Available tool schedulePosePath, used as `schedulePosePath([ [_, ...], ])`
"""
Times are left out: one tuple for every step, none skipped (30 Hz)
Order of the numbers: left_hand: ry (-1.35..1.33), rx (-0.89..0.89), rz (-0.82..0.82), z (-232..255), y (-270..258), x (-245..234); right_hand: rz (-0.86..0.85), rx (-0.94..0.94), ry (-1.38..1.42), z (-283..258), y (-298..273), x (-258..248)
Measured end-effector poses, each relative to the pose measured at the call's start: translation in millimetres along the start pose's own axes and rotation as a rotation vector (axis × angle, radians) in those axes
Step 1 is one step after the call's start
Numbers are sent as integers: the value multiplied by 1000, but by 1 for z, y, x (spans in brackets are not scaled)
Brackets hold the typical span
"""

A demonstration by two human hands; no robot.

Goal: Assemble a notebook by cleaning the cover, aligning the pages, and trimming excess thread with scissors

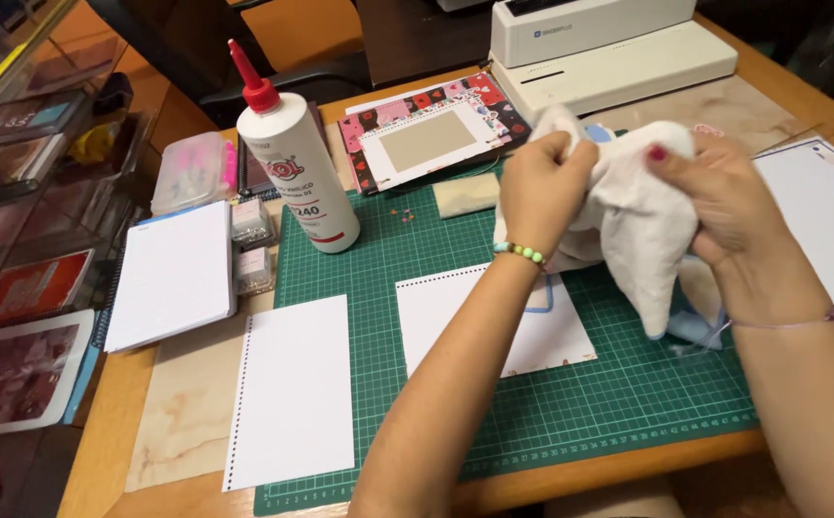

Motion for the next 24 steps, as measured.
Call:
schedulePosePath([
  [1,-4,4,0,-3,1,-4,4,1,1,-3,5],
  [-49,1,-33,1,-4,5,58,-152,-140,-10,-3,4],
  [-99,7,-71,3,-5,9,124,-307,-281,-21,-6,4],
  [-99,6,-70,0,-3,14,123,-306,-281,-31,-13,19],
  [-124,-17,-143,-4,-2,23,86,-517,-447,-54,-22,40],
  [-149,-42,-216,-9,-2,32,49,-725,-613,-75,-36,63],
  [-148,-45,-216,-20,1,41,48,-722,-612,-59,-30,51],
  [-101,-7,-262,-27,4,52,48,-650,-536,-39,-22,36],
  [-54,31,-308,-35,6,64,48,-578,-461,-19,-15,22],
  [-53,28,-308,-41,3,61,48,-575,-459,-19,-15,30],
  [-35,21,-346,-47,-1,60,39,-544,-408,-18,-16,39],
  [-19,17,-383,-52,-5,60,30,-515,-358,-18,-15,47],
  [-18,16,-382,-56,-14,48,29,-515,-356,-13,-16,39],
  [42,47,-414,-59,-21,38,30,-537,-552,-8,-15,34],
  [103,78,-447,-61,-30,28,32,-557,-748,-4,-13,30],
  [106,77,-441,-61,-39,8,29,-558,-743,-2,-12,21],
  [225,36,-407,-66,-48,-12,-137,-739,-893,-5,-15,29],
  [345,-6,-376,-72,-57,-32,-310,-914,-1038,-3,-22,35],
  [347,-7,-374,-81,-67,-49,-310,-914,-1034,-4,-18,16],
  [359,-1,-325,-88,-74,-68,-310,-1064,-1160,-10,-16,4],
  [370,5,-276,-95,-80,-88,-306,-1215,-1284,-13,-14,-9],
  [374,6,-272,-98,-87,-101,-304,-1217,-1279,-30,-10,-10],
  [379,-58,-228,-105,-93,-116,-248,-1244,-1433,-47,-6,-11],
  [382,-125,-189,-112,-100,-130,-190,-1259,-1590,-63,-5,-14],
])
Point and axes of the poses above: each hand's wrist, its own y-axis towards the middle knuckle, its own x-axis out of the palm, z = x × y, the point moved 7 cm from there along y, towards the middle knuckle, and after that the axes turned 11 degrees about -x, right-handed, at the moved point
